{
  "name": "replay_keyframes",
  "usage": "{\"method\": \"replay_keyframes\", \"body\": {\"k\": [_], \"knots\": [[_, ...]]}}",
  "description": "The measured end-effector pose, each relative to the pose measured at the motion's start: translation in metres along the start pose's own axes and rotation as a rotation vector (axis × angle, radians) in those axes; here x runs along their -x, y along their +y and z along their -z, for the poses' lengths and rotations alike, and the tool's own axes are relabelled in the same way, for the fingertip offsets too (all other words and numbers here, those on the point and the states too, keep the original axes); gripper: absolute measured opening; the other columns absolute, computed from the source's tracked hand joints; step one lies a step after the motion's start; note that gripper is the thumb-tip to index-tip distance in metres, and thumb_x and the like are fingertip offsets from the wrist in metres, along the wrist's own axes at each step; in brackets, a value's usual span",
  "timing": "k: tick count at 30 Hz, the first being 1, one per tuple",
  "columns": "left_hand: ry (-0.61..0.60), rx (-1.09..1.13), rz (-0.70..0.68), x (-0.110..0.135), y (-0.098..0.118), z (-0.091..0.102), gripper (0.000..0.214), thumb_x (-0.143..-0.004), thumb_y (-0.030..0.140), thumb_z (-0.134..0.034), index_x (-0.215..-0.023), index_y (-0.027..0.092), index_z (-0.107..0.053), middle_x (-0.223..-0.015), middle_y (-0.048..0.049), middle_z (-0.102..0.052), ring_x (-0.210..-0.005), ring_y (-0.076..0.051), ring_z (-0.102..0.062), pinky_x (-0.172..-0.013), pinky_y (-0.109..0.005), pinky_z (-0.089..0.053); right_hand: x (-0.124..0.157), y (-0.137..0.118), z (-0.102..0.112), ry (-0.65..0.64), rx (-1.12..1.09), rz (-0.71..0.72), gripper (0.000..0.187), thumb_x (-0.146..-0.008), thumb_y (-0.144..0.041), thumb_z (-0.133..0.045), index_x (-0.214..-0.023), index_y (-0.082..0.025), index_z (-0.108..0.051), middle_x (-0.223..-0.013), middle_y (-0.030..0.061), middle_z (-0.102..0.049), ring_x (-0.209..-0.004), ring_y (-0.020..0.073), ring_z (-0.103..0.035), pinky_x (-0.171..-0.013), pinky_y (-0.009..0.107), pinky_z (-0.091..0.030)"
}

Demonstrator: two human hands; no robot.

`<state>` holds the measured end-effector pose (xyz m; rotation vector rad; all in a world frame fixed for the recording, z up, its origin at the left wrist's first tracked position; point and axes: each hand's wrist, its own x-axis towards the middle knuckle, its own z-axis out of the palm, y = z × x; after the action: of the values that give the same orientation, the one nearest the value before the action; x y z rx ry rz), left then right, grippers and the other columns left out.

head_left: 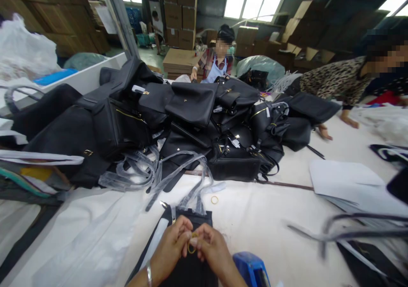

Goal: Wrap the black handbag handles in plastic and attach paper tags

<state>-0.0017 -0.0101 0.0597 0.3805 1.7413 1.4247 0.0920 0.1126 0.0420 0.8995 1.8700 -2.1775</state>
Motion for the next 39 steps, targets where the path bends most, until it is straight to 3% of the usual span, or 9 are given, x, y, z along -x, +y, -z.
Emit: {"method": "replay_keyframes", "body": {"k": [8, 13, 18, 24, 27, 29, 33, 36, 39], "knots": [[0.075, 0.22, 0.154, -0.003, -0.017, -0.007, 0.025, -0.082, 0.042, -0.057, -0.089, 0.019, -0.049, -0.056, 0.0053, -0.058, -0.042, -0.01, -0.051, -0.04, -0.019, -0.037, 0.005, -0.006, -0.003, 0.131, 0.08, 0.018, 0.018, -0.081, -0.033, -0.053, -0.074, -0.017, -0.057, -0.053, -0.0046, -0.054, -0.043, 0.0087, -0.047, -0.043, 0.019, -0.033], [0.108, 0.322, 0.151, -0.009, -0.013, -0.015, 0.041, -0.065, 0.039, -0.076, -0.09, 0.018, -0.052, -0.071, 0.0005, -0.064, -0.051, -0.011, -0.057, -0.046, -0.021, -0.041, -0.005, -0.01, -0.004, 0.17, 0.053, 0.025, 0.017, -0.082, -0.033, -0.05, -0.075, -0.018, -0.053, -0.054, -0.0048, -0.056, -0.042, 0.0086, -0.047, -0.041, 0.019, -0.034], [0.153, 0.435, 0.21, -0.018, -0.005, -0.008, 0.032, -0.066, 0.031, -0.077, -0.088, 0.017, -0.059, -0.066, 0.002, -0.063, -0.048, -0.008, -0.053, -0.046, -0.02, -0.039, -0.02, -0.006, 0.006, 0.072, -0.06, -0.014, 0.031, -0.08, -0.048, -0.056, -0.078, -0.018, -0.053, -0.059, -0.0043, -0.058, -0.039, 0.0065, -0.044, -0.039, 0.018, -0.033], [0.066, 0.865, 0.402, -0.022, -0.008, 0.002, 0.028, -0.071, 0.019, -0.075, -0.095, 0.018, -0.06, -0.077, -0.0004, -0.064, -0.056, -0.006, -0.056, -0.052, -0.016, -0.041, -0.03, 0.002, 0.014, -0.054, -0.092, -0.039, 0.032, -0.081, -0.048, -0.057, -0.083, -0.016, -0.053, -0.058, -0.0049, -0.057, -0.039, 0.0052, -0.043, -0.039, 0.017, -0.032], [-0.031, 0.811, 0.42, -0.025, -0.014, 0.003, 0.019, -0.075, 0.021, -0.072, -0.09, 0.016, -0.061, -0.073, 0.0, -0.062, -0.055, -0.006, -0.055, -0.053, -0.016, -0.042, -0.036, 0.005, 0.023, -0.173, -0.023, -0.068, 0.023, -0.084, -0.039, -0.055, -0.086, -0.017, -0.055, -0.061, -0.0045, -0.06, -0.04, 0.0059, -0.046, -0.041, 0.016, -0.036], [-0.067, 0.653, 0.387, -0.029, -0.02, 0.005, 0.017, -0.075, 0.026, -0.071, -0.084, 0.015, -0.061, -0.065, 0.0012, -0.061, -0.047, -0.005, -0.051, -0.046, -0.016, -0.039, -0.045, 0.006, 0.037, -0.189, 0.186, -0.106, 0.017, -0.084, -0.034, -0.054, -0.088, -0.018, -0.057, -0.064, -0.0036, -0.063, -0.043, 0.0075, -0.052, -0.043, 0.017, -0.039], [-0.002, 0.433, 0.359, -0.041, -0.034, 0.007, 0.031, -0.066, 0.04, -0.074, -0.077, 0.016, -0.058, -0.055, 0.0025, -0.061, -0.034, -0.005, -0.043, -0.034, -0.016, -0.03, -0.072, 0.005, 0.076, 0.157, 0.675, -0.11, 0.017, -0.091, -0.021, -0.041, -0.095, -0.016, -0.057, -0.077, 0.0043, -0.068, -0.066, 0.0139, -0.065, -0.061, 0.023, -0.046], [0.034, 0.369, 0.341, -0.046, -0.035, 0.006, 0.035, -0.064, 0.046, -0.073, -0.077, 0.017, -0.058, -0.055, 0.0019, -0.062, -0.034, -0.007, -0.046, -0.034, -0.017, -0.033, -0.094, 0.006, 0.094, 0.359, 0.781, -0.1, 0.019, -0.091, -0.017, -0.041, -0.104, -0.012, -0.053, -0.096, 0.0142, -0.066, -0.094, 0.0212, -0.064, -0.079, 0.031, -0.045], [0.062, 0.303, 0.326, -0.042, -0.023, 0.002, 0.036, -0.061, 0.045, -0.075, -0.077, 0.017, -0.06, -0.056, 0.0006, -0.064, -0.038, -0.009, -0.05, -0.036, -0.018, -0.036, -0.107, 0.006, 0.095, 0.428, 0.83, -0.133, 0.017, -0.088, -0.017, -0.048, -0.101, -0.01, -0.055, -0.103, 0.0197, -0.064, -0.1, 0.0257, -0.062, -0.084, 0.035, -0.043]]}}
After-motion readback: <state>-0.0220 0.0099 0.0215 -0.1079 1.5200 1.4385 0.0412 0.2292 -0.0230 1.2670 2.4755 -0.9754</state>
